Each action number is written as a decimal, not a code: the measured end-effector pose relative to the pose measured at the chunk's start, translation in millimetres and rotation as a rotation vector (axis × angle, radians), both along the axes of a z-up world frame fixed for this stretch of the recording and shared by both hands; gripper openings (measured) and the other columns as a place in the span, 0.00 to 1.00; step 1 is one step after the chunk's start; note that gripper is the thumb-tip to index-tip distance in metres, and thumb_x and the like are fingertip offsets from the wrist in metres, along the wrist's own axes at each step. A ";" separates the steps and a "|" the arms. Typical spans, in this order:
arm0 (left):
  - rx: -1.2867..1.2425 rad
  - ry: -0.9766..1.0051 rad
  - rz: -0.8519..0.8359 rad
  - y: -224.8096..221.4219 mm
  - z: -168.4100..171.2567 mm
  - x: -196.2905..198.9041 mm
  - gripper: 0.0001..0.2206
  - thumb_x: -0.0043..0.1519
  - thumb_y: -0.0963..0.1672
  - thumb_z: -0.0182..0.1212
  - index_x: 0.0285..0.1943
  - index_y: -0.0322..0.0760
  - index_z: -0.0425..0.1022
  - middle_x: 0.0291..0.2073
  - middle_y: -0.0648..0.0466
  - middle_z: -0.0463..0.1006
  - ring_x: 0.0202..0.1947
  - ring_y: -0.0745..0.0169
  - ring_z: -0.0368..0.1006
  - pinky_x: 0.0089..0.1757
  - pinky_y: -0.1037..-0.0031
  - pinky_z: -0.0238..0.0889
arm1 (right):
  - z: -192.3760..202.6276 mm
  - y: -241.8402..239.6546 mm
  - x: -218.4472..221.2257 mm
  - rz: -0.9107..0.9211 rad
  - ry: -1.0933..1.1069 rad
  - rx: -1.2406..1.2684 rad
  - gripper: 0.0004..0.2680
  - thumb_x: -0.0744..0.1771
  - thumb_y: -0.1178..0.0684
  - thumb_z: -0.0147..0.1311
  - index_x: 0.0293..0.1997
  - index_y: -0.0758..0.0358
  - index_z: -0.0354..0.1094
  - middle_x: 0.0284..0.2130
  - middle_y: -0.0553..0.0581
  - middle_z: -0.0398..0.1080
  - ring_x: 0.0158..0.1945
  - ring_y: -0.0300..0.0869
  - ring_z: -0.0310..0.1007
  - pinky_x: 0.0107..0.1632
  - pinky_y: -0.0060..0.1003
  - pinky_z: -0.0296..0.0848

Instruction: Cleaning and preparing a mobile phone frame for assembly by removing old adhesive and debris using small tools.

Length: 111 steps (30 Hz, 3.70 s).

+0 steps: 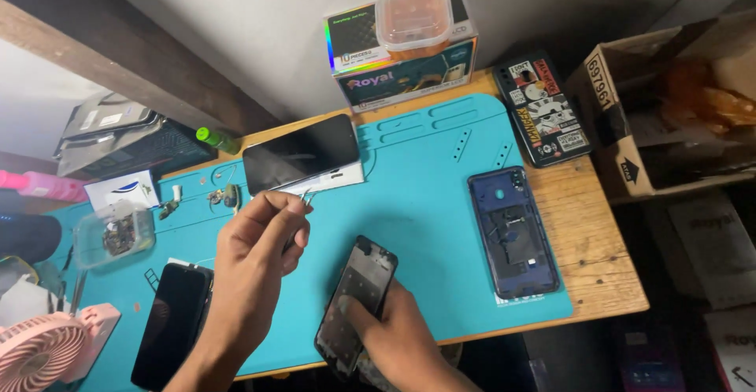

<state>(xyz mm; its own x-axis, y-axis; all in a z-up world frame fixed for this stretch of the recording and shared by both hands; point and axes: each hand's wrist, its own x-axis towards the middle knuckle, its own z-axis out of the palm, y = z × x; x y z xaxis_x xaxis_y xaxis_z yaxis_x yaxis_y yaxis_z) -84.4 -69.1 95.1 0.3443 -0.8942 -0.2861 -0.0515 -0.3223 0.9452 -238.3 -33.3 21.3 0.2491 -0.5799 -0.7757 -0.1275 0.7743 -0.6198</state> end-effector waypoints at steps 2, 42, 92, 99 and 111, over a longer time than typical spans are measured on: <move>0.050 -0.004 -0.011 4.1 4.1 -3.5 0.09 0.71 0.43 0.60 0.38 0.33 0.76 0.22 0.52 0.70 0.21 0.69 0.55 0.27 0.75 0.48 | -4.1 -1.1 -3.8 0.033 -0.041 -0.054 0.06 0.68 0.51 0.59 0.47 0.58 0.78 0.37 0.53 0.83 0.43 0.40 0.82 0.47 0.38 0.77; 0.086 -0.005 -0.099 105.5 -110.2 50.1 0.09 0.68 0.44 0.67 0.38 0.33 0.84 0.16 0.52 0.74 0.18 0.68 0.58 0.26 0.73 0.49 | 18.4 15.5 20.7 -0.083 0.262 -0.276 0.15 0.66 0.47 0.60 0.58 0.52 0.80 0.50 0.44 0.86 0.53 0.34 0.83 0.57 0.32 0.75; -0.147 -0.350 -0.204 125.9 -79.1 59.7 0.07 0.66 0.43 0.64 0.34 0.39 0.78 0.26 0.56 0.74 0.22 0.66 0.63 0.26 0.69 0.56 | 1.3 -21.5 49.5 0.000 0.038 -0.768 0.26 0.68 0.60 0.57 0.78 0.55 0.54 0.41 0.67 0.83 0.37 0.44 0.85 0.38 0.37 0.87; -0.231 -0.362 -0.194 124.0 -81.5 58.5 0.06 0.67 0.43 0.65 0.37 0.37 0.79 0.29 0.55 0.75 0.21 0.66 0.64 0.26 0.70 0.58 | -0.6 -21.4 48.9 0.022 0.050 -0.811 0.26 0.68 0.60 0.57 0.77 0.56 0.54 0.40 0.66 0.83 0.36 0.44 0.85 0.37 0.36 0.87; -0.215 -0.386 -0.215 119.7 -84.1 59.1 0.06 0.67 0.43 0.65 0.36 0.38 0.78 0.28 0.55 0.75 0.22 0.65 0.65 0.27 0.70 0.59 | -1.0 -20.5 47.7 0.041 0.046 -0.824 0.25 0.69 0.59 0.56 0.77 0.57 0.53 0.40 0.65 0.82 0.36 0.43 0.84 0.36 0.36 0.87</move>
